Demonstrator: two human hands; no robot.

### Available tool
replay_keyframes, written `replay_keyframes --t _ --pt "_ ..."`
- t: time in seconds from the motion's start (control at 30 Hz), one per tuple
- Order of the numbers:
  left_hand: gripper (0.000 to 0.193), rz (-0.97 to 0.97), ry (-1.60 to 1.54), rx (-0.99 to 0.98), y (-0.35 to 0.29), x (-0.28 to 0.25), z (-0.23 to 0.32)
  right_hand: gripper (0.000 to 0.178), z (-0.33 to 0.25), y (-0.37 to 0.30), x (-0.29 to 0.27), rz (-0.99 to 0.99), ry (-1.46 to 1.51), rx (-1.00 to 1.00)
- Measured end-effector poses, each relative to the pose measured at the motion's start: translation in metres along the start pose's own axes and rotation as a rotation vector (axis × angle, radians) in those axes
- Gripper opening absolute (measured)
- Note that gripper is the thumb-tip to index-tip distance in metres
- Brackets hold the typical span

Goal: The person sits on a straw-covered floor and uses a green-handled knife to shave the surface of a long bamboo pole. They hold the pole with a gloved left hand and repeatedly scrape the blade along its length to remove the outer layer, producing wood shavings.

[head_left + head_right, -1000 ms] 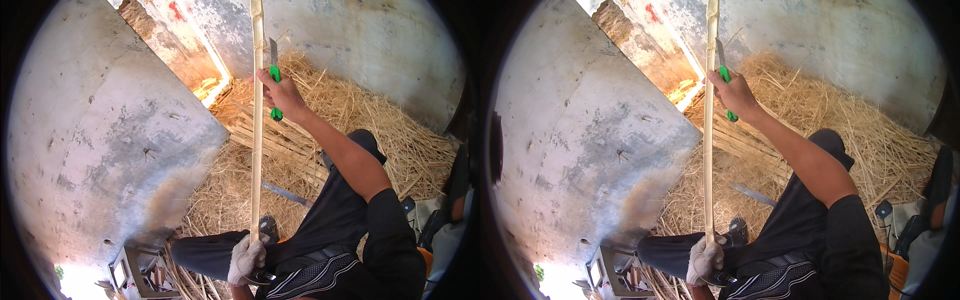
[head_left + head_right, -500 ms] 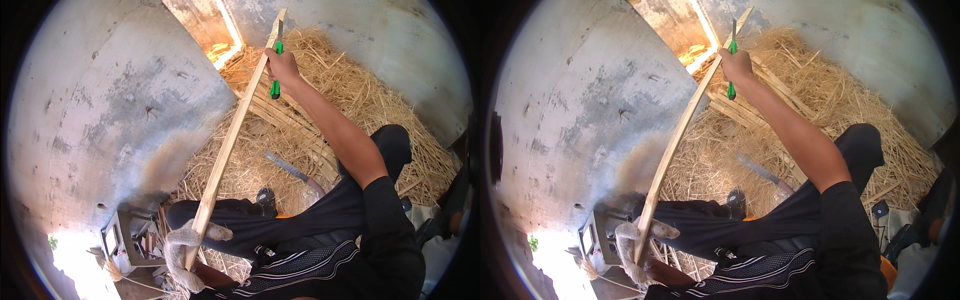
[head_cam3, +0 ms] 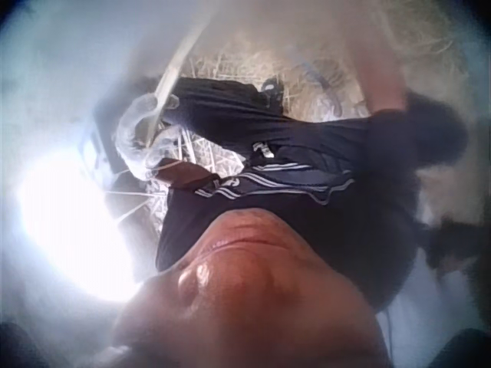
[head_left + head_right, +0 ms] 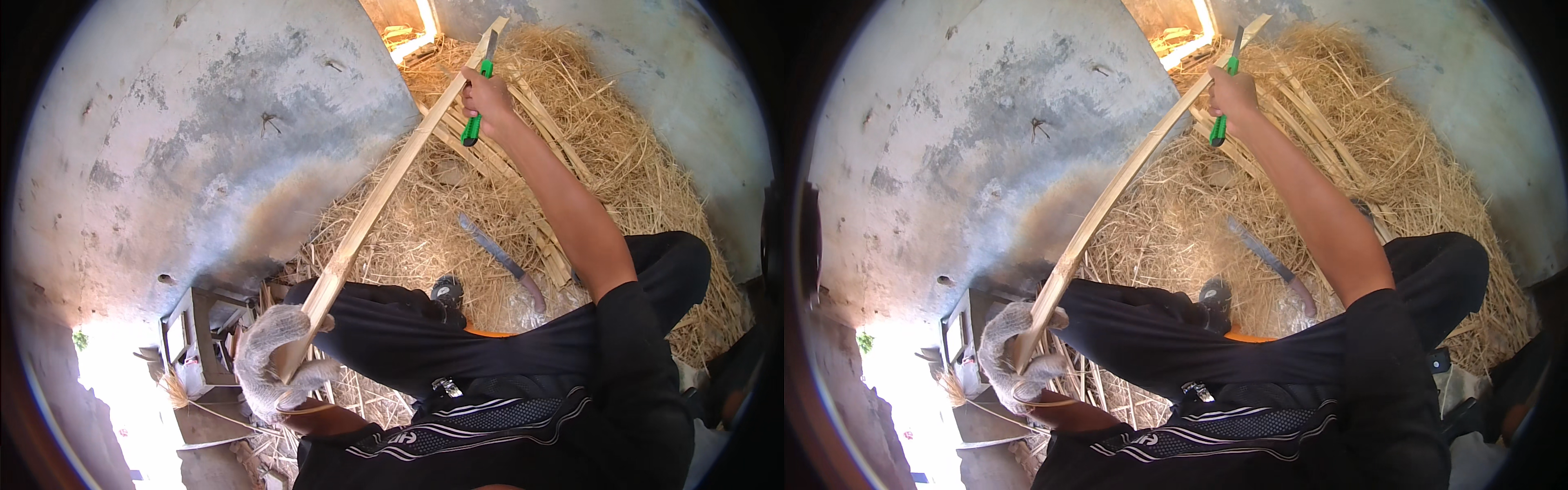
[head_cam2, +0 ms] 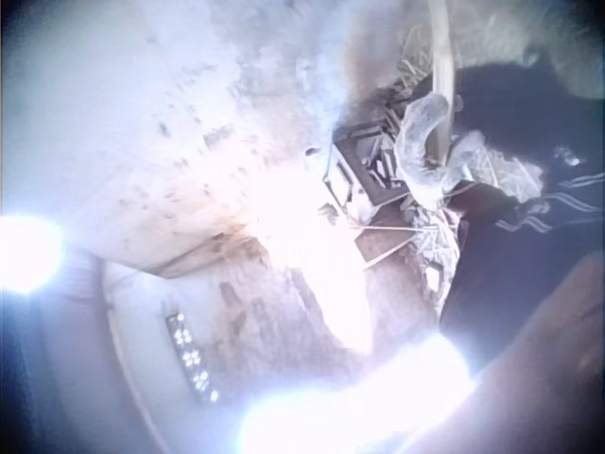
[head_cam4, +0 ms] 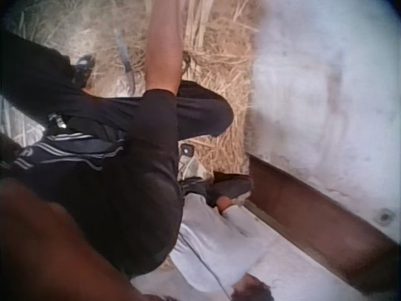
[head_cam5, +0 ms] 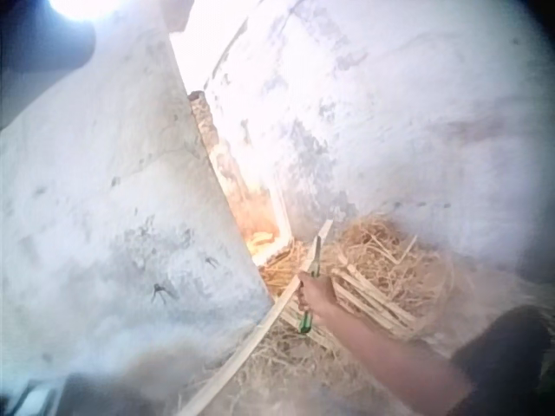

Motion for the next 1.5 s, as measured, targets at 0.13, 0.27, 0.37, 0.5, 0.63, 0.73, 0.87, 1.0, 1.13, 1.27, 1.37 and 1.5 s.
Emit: replay_keyframes --t 0.13,0.27,0.37,0.5,0.63,0.73,0.87,1.0,1.13,1.27,1.37,1.5 --pt "0.068 -0.034 0.304 -0.002 0.006 -0.02 0.007 0.025 0.02 0.015 0.003 -0.019 0.108 0.044" --pt "0.056 0.054 0.358 0.087 -0.002 -0.035 0.008 0.024 0.035 0.01 0.021 0.103 0.039 0.067" --pt "0.036 0.088 0.464 0.302 0.018 -0.049 -0.002 0.025 0.051 0.017 0.022 0.105 0.013 0.145" --pt "0.031 0.679 0.413 0.331 0.061 -0.036 0.0 0.037 0.098 -0.019 0.039 -0.399 -0.281 0.359" --pt "0.029 0.596 0.506 0.283 0.129 0.012 -0.044 0.059 0.205 -0.042 -0.039 -0.677 -1.402 0.221" --pt "0.023 0.515 0.573 0.166 0.159 0.035 -0.069 0.058 0.274 -0.063 -0.117 -0.8 -1.651 0.508" --pt "0.02 0.401 0.596 0.223 0.195 0.041 -0.076 0.039 0.322 -0.084 -0.222 -0.341 -1.893 0.347" --pt "0.024 0.521 0.579 0.321 0.229 0.024 -0.079 0.046 0.335 -0.121 -0.316 0.112 -1.968 0.303" --pt "0.024 0.602 0.579 0.469 0.268 -0.036 -0.069 0.043 0.341 -0.13 -0.347 0.128 -1.827 0.457" --pt "0.028 0.711 0.629 0.455 0.297 0.013 -0.061 0.043 0.36 -0.128 -0.366 0.124 -1.821 0.419" --pt "0.032 0.525 0.523 0.556 0.305 0.017 -0.114 0.042 0.3 -0.121 -0.313 -0.158 -1.754 0.607" --pt "0.034 0.404 0.561 0.465 0.315 0.011 -0.162 0.041 0.254 -0.093 -0.313 -0.424 -1.771 0.672"
Point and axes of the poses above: each hand's wrist, its own y-axis towards the middle knuckle, its own x-axis out of the palm, z = x × y, the point moved 2 cm from there along y, towards the middle knuckle, and after that the axes turned 5 degrees about x, right-handed, at the moved point
